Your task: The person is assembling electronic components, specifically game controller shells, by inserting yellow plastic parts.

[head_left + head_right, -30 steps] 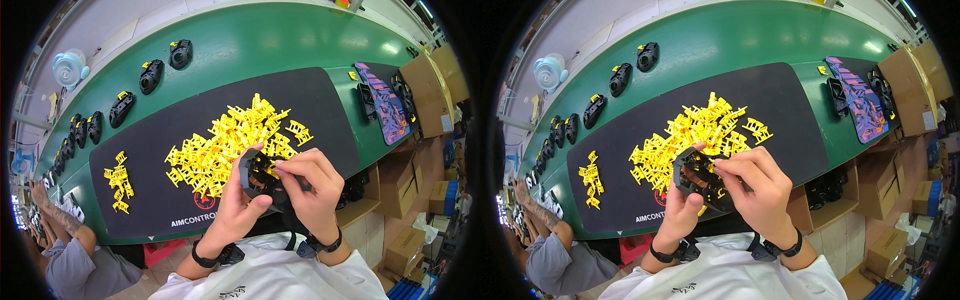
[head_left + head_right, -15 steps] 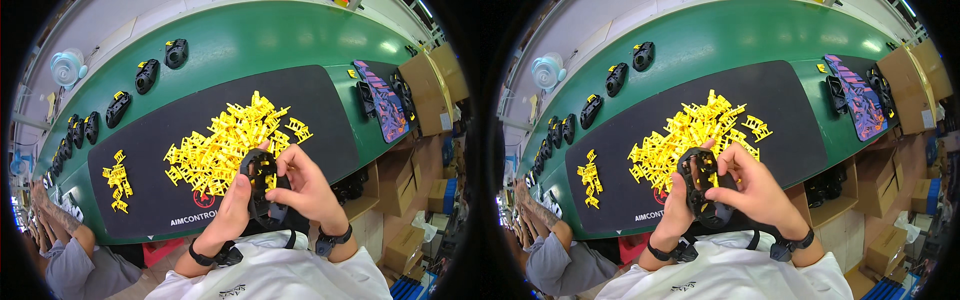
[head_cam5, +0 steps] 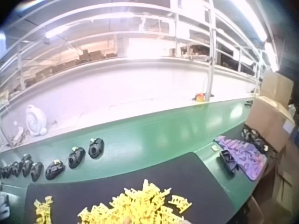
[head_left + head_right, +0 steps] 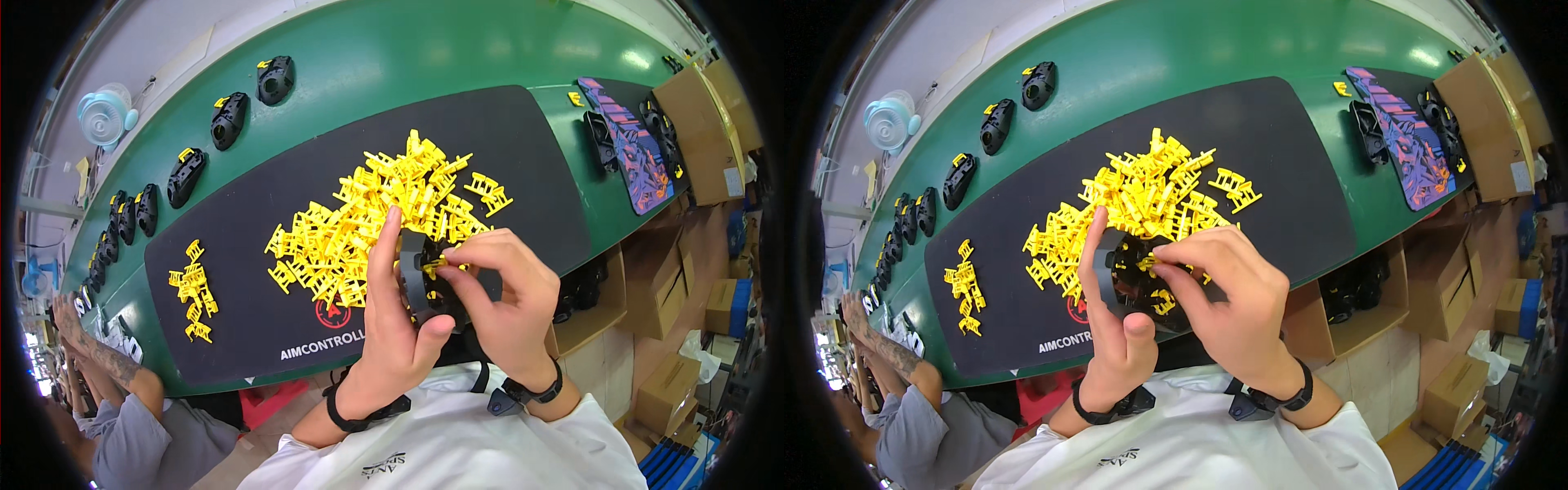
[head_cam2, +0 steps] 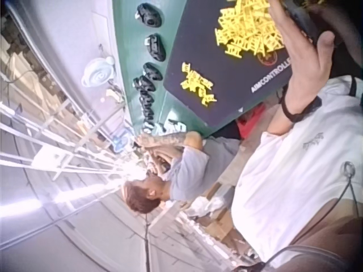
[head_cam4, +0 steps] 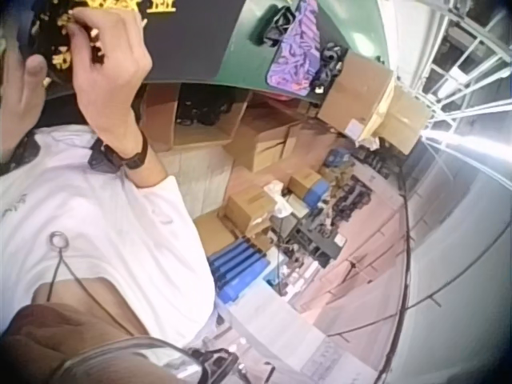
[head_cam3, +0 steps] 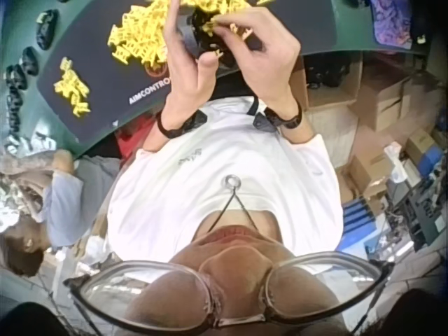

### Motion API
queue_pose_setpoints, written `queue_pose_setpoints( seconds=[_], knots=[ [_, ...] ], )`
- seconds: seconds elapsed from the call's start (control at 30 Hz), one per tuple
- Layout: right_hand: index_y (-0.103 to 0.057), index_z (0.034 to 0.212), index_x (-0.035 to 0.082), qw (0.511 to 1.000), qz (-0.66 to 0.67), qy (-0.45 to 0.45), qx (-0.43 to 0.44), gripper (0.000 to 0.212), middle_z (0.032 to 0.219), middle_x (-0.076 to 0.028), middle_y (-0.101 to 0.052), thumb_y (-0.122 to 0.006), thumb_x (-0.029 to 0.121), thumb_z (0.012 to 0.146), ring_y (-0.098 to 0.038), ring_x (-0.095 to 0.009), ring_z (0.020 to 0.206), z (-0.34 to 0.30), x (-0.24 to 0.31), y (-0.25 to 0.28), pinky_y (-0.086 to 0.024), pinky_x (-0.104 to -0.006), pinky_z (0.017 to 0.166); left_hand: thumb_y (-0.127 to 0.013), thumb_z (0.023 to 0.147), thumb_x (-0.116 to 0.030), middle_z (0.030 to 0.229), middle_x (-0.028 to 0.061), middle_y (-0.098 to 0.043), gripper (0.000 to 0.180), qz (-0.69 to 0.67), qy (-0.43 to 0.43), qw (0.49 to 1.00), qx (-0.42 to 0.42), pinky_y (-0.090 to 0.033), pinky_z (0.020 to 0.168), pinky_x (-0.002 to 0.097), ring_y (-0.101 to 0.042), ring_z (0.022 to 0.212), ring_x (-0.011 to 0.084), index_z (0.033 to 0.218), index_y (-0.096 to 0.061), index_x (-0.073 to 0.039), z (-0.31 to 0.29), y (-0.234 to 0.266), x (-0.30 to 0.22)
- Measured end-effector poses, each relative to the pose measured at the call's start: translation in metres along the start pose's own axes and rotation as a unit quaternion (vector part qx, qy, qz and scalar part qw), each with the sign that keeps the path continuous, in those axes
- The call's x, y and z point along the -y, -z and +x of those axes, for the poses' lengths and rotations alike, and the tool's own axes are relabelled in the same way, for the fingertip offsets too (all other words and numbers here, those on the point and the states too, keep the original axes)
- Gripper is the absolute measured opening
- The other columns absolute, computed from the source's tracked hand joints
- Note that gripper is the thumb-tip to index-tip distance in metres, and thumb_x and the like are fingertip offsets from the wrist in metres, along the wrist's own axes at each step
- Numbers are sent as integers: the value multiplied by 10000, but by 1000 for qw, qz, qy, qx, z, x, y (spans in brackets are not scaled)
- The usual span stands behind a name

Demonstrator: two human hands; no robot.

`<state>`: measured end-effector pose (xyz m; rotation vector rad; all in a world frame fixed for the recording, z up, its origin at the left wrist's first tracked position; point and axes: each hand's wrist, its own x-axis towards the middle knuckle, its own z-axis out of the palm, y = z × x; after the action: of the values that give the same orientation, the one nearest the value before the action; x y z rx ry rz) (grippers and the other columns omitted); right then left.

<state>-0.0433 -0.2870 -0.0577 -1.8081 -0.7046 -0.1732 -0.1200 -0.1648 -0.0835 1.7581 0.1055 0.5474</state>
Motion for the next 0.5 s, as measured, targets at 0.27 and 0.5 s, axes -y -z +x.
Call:
queue_pose_setpoints(
  seconds=[0.27, 0.5],
  knots=[
    [-742, 948, 23, 993, 88, -66, 32, 218, 869, -92, -708, -788, -63, 752, -680, -166, 733, 6, -5, 11, -531, -266, 641, -432, 948, -716, 1487, 228, -387, 1006, -40, 53, 997, -41, -394, 1066, 398, -500, 1269, 295, 1533, -214, 72, 4, 3, 2],
    [-766, 956, 53, 1000, -4, 6, 6, 263, 850, -82, -711, -807, -55, 719, -693, -196, 718, 9, -6, 8, -541, -276, 617, -395, 943, -739, 1572, 249, -302, 1034, -58, 63, 996, 3, -309, 1153, 410, -400, 1404, 322, 1528, -195, 89, 3, 1, -3]
  ],
)
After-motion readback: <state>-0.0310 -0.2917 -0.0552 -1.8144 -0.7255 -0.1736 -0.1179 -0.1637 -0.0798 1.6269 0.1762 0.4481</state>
